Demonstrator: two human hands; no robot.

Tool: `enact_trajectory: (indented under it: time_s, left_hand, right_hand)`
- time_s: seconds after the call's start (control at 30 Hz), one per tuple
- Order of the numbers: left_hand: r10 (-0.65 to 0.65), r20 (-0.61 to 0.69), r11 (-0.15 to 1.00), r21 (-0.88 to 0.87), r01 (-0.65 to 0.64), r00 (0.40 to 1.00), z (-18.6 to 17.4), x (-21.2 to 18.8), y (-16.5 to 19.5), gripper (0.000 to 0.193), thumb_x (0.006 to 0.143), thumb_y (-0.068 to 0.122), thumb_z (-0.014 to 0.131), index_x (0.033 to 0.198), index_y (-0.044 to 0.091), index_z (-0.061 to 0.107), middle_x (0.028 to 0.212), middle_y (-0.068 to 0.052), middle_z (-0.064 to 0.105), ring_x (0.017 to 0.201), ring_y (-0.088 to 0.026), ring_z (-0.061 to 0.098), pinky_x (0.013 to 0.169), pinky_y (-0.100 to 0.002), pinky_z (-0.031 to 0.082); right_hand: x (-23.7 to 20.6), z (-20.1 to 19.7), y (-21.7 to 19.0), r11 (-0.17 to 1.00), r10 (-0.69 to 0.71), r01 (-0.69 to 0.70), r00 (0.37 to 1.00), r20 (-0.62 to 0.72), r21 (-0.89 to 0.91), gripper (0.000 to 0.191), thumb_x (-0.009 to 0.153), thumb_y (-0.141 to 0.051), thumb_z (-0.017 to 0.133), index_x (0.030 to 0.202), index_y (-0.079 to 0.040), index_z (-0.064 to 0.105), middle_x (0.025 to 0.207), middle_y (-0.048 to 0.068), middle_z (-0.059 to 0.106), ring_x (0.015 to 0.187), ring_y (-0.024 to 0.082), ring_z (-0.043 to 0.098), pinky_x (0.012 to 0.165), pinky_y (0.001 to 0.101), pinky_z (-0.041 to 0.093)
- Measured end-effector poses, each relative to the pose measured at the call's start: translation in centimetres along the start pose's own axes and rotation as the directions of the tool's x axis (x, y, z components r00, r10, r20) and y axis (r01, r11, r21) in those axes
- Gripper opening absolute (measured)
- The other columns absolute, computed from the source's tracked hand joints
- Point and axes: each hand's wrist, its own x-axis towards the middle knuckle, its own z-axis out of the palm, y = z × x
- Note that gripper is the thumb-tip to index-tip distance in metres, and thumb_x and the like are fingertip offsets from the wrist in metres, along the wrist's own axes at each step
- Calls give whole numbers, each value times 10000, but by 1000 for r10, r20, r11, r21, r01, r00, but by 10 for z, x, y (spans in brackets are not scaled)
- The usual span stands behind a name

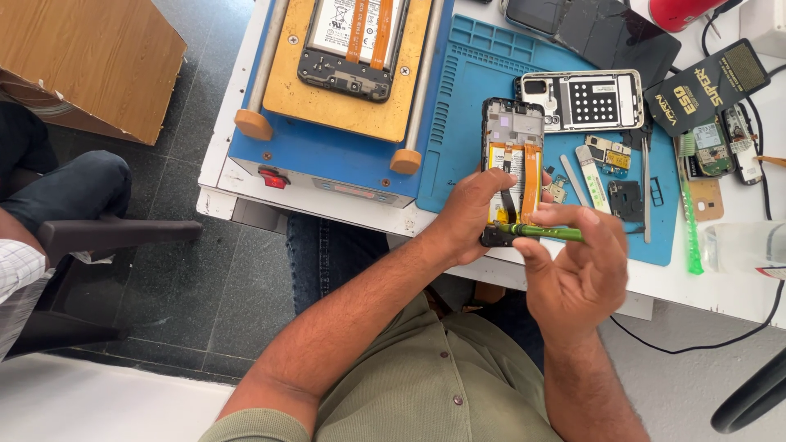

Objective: The person disassembles a smartphone with a cracked screen, removes the motherboard, and places the phone body on a heating press. They then use a plastic card to pry the screen from the frame and a screwdriver to remove screws from the internal chassis.

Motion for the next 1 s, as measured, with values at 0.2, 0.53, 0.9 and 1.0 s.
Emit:
enact_trajectory:
  time_s: [0.2,0.53,0.9,1.0]
  left_hand:
    - [-1,-32,1000,-8,1,999,2,0,2,438,1027,194,397,1381,-55,464,1160,-194,599,1095,-224,663,966,-396,608]
    - [-20,-58,999,35,22,998,2,-1,2,453,1011,216,411,1365,-57,484,1160,-191,600,1098,-225,663,955,-389,615]
    - [-17,-24,1000,25,18,1000,2,-2,3,448,1023,208,406,1364,-70,489,1191,-195,594,1093,-228,665,952,-390,612]
    - [-35,-59,998,52,38,998,3,-2,4,453,1020,215,403,1357,-70,502,1170,-200,601,1082,-227,670,937,-397,615]
  right_hand:
    - [4,-1,-10,995,80,-80,997,0,54,564,1107,25,620,1597,-157,409,1188,136,665,1116,217,729,1108,407,617]
    - [10,2,-12,984,126,-128,992,26,125,518,1118,1,572,1598,-107,411,1280,171,727,1168,248,741,1125,411,596]
    - [17,3,-16,996,83,-82,996,-25,40,546,1047,-12,662,1547,-94,458,1267,139,644,1151,218,711,1070,423,621]
    - [18,2,-18,994,89,-89,996,-10,69,499,1079,-2,631,1547,-97,485,1243,122,680,1136,209,734,1125,443,617]
